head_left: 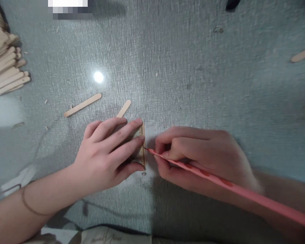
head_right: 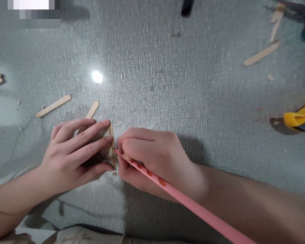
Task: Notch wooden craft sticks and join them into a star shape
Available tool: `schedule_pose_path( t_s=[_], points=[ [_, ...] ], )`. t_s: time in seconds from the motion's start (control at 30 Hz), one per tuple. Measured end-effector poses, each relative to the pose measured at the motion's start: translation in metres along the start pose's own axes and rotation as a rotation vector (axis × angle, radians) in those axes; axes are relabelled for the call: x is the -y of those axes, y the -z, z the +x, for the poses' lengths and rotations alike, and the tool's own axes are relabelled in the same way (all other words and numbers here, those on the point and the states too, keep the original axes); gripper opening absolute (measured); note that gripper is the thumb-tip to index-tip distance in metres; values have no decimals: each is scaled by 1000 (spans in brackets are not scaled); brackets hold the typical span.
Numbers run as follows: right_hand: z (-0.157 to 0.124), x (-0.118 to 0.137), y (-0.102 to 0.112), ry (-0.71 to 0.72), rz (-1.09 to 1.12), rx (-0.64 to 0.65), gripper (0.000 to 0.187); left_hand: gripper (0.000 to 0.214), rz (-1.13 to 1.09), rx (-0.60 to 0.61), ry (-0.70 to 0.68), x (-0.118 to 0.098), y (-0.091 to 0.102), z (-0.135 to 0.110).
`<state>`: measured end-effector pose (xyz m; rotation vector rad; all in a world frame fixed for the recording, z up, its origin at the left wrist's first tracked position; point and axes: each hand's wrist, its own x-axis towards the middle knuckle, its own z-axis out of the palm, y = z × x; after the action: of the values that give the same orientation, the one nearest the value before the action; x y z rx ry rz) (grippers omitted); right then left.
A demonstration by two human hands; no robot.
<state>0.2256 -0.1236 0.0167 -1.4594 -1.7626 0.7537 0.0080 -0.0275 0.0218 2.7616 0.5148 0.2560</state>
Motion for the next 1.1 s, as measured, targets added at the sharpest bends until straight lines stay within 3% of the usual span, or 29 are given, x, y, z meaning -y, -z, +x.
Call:
schedule_pose_path(
  t_s=[0.83,1.1],
  points=[
    [1,0,1,-24,-12,19,26,42,9,-12,0,0,0,2],
    [0,1,3,-22,42,-26,23,43,-9,5,10,0,1,2]
  ],
)
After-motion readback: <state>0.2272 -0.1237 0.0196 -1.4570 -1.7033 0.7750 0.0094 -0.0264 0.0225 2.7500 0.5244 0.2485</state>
